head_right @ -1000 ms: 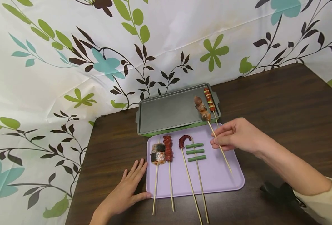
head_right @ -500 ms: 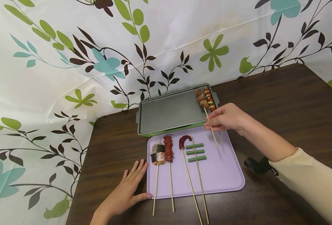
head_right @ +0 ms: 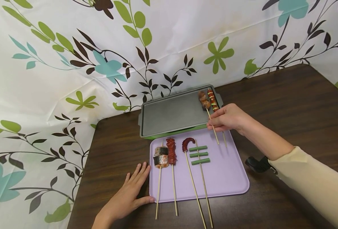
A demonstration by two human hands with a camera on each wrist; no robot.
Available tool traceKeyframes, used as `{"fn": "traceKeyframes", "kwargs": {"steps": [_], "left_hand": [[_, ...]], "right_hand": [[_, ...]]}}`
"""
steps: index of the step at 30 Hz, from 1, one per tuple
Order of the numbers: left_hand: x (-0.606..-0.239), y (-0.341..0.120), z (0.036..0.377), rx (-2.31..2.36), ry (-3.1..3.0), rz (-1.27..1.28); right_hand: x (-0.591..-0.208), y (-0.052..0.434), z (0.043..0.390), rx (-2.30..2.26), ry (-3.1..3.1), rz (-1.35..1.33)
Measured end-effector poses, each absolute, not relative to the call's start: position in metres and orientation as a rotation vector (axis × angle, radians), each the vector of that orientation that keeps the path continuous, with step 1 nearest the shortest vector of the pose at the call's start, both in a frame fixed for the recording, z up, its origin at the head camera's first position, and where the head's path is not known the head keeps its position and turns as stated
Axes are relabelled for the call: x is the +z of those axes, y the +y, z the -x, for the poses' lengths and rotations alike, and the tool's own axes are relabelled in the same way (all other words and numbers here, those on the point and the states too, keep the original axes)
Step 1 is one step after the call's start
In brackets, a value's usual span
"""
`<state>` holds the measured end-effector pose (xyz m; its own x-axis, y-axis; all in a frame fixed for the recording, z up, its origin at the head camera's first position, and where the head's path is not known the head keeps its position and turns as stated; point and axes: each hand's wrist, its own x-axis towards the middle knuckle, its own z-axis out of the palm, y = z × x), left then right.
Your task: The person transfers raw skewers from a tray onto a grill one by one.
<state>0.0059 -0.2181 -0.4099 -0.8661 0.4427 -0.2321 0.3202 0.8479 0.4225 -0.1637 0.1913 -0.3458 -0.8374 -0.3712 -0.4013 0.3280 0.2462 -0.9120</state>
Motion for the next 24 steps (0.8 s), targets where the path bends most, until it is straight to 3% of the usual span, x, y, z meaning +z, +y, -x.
{"fn": "traceKeyframes", "kwargs": {"steps": [24], "left_hand": [[-0.41,-0.212,-0.002,0.522,2.699,-0.548]], "right_hand": [[-0.343,0.193,0.161,-1.537,2.085,0.135]]}}
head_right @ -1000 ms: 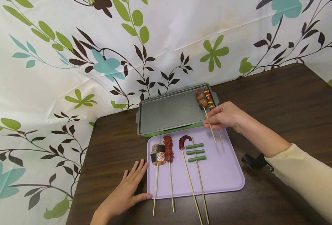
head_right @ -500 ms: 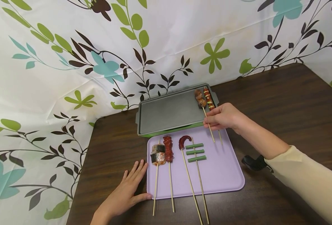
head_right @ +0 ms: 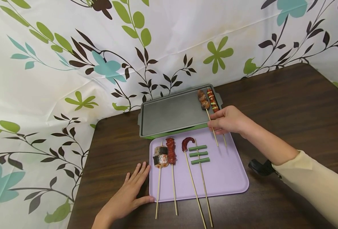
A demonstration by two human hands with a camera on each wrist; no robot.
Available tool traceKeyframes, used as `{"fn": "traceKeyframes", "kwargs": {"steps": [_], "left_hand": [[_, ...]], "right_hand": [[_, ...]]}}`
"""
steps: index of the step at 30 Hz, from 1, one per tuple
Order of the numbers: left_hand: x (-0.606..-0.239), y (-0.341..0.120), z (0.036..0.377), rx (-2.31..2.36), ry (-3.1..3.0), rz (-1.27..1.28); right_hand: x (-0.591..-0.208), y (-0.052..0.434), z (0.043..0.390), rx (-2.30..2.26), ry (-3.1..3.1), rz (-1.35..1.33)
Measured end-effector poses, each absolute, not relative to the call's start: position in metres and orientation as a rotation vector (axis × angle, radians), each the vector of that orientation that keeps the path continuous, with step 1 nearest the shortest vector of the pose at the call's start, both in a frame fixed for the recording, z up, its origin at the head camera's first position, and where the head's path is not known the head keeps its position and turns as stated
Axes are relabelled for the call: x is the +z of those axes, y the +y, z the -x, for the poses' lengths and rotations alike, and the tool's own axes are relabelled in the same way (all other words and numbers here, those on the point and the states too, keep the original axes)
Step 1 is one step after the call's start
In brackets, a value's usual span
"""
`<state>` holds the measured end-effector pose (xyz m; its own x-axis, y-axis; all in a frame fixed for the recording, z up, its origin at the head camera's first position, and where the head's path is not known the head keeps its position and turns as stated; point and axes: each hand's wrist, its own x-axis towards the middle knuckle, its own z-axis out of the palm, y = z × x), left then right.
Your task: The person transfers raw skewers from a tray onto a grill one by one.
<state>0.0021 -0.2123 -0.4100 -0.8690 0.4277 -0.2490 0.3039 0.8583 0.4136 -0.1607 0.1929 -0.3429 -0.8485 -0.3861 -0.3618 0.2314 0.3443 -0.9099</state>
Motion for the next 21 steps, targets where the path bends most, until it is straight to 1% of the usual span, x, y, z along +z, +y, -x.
{"fn": "traceKeyframes", "kwargs": {"steps": [13,21], "left_hand": [[-0.413,-0.212,-0.003,0.521,2.714,-0.557],[-0.415,-0.212,-0.004,0.525,2.722,-0.56]], "right_hand": [[-0.341,0.193,0.155,-1.484,2.179,0.155],[-0.335,0.205,0.146,-1.482,2.2,0.165]]}}
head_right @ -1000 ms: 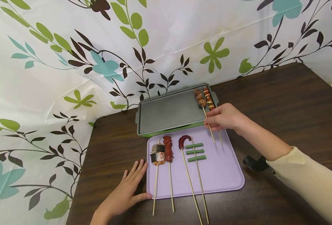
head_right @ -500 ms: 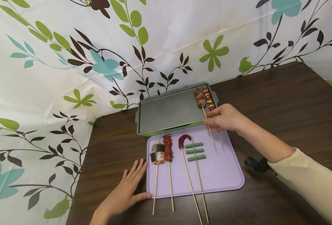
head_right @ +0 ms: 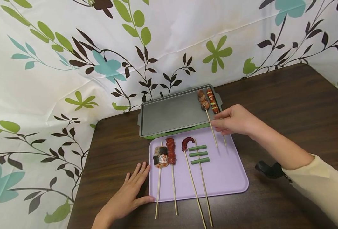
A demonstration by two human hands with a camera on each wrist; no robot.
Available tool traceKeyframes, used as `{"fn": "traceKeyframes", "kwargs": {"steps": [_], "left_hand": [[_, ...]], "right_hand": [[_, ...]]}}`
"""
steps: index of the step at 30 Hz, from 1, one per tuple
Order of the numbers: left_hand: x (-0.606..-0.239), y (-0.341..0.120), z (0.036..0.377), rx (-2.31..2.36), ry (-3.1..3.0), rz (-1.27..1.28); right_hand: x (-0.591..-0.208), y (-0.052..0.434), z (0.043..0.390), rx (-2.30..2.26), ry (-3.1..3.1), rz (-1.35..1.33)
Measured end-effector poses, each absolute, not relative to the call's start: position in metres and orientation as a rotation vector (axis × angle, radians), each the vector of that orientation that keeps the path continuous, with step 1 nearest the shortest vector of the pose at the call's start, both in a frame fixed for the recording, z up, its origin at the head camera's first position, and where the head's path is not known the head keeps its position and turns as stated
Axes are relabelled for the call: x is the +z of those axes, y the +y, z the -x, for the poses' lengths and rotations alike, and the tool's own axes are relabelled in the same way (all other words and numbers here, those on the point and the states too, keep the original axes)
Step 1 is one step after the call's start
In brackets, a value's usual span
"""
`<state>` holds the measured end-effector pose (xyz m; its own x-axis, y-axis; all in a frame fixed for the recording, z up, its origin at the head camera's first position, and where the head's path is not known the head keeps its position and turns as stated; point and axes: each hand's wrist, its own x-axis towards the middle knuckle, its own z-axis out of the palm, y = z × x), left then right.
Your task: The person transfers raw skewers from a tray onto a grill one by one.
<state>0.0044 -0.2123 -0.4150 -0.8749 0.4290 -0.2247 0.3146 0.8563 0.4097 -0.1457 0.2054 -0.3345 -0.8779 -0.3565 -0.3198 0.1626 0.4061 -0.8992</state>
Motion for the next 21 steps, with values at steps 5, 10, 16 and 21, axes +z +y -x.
{"fn": "traceKeyframes", "kwargs": {"steps": [5,10,16,21], "left_hand": [[-0.415,-0.212,-0.005,0.528,2.713,-0.55],[-0.414,-0.212,-0.004,0.529,2.707,-0.549],[-0.413,-0.212,-0.004,0.532,2.709,-0.554],[-0.413,-0.212,-0.004,0.533,2.702,-0.551]], "right_hand": [[-0.331,0.221,0.133,-1.534,2.167,0.138],[-0.336,0.241,0.115,-1.584,2.149,0.129],[-0.358,0.256,0.091,-1.595,2.03,0.175],[-0.384,0.251,0.073,-1.609,1.885,0.252]]}}
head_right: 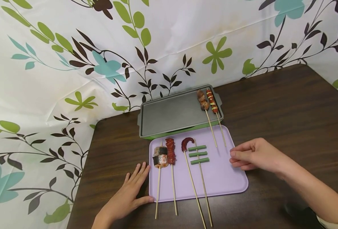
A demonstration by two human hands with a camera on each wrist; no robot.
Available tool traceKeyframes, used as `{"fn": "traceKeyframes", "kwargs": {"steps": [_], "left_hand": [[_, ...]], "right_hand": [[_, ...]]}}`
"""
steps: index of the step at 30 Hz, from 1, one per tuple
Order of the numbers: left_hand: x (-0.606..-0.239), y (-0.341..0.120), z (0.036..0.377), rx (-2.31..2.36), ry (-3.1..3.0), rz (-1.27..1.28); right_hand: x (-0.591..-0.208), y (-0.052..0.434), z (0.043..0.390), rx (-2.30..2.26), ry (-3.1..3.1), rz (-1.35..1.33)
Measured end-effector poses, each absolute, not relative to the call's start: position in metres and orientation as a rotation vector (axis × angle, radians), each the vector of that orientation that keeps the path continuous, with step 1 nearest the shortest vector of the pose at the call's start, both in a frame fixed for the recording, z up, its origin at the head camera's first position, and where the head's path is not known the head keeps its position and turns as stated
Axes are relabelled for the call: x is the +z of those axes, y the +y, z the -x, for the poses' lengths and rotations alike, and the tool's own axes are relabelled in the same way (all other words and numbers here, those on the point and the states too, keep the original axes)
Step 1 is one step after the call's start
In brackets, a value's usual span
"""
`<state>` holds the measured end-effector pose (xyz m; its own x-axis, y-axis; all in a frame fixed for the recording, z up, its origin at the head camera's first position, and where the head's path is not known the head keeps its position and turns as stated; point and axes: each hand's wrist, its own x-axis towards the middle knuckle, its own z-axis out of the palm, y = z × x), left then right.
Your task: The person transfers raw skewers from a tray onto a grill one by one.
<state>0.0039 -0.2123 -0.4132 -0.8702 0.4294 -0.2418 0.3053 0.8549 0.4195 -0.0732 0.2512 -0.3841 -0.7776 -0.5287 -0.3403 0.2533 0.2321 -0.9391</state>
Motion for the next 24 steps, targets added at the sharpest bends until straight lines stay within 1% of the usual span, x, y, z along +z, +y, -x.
{"fn": "traceKeyframes", "kwargs": {"steps": [6,24], "left_hand": [[-0.413,-0.212,-0.004,0.53,2.706,-0.555],[-0.414,-0.212,-0.003,0.517,2.706,-0.551]], "right_hand": [[-0.402,0.228,0.06,-1.615,1.789,0.207],[-0.42,0.18,0.045,-1.602,1.708,0.211]]}}
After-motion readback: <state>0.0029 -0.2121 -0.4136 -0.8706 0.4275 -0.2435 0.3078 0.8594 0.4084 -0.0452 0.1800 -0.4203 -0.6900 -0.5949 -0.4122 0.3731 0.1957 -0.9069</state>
